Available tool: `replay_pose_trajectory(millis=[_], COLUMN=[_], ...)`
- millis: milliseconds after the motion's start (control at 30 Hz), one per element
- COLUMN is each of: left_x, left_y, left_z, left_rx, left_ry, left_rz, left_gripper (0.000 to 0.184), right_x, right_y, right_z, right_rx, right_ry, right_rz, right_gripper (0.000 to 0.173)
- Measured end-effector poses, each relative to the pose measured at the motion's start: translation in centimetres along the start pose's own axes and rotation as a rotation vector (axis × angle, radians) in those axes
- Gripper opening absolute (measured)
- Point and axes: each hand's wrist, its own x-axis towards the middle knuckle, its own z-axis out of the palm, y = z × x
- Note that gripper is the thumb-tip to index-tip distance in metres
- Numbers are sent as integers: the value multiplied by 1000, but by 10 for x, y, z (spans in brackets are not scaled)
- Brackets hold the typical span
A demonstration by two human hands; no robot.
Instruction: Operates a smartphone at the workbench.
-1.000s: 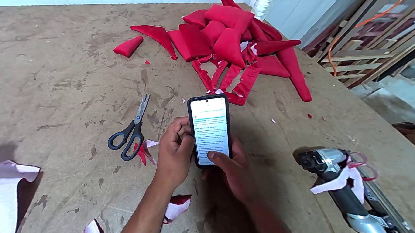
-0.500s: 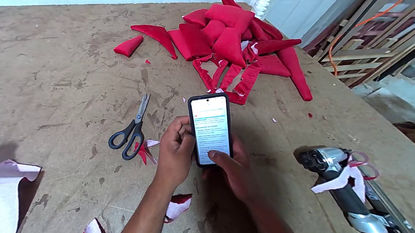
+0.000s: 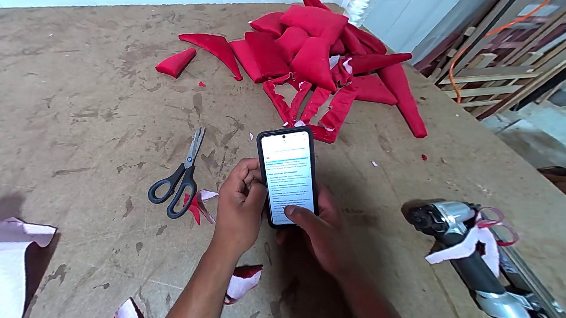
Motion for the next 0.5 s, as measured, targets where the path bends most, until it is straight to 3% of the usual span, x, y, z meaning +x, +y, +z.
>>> replay_pose_trajectory(millis=[500], left_x=[-1], left_y=[0], left_z=[0], left_rx=[-1], left_ry=[3], left_rz=[-5], left_gripper=[31], right_x=[-1], right_y=[-2], right_z=[0], right_rx=[-4], right_ry=[11], right_rz=[21], right_gripper=[50])
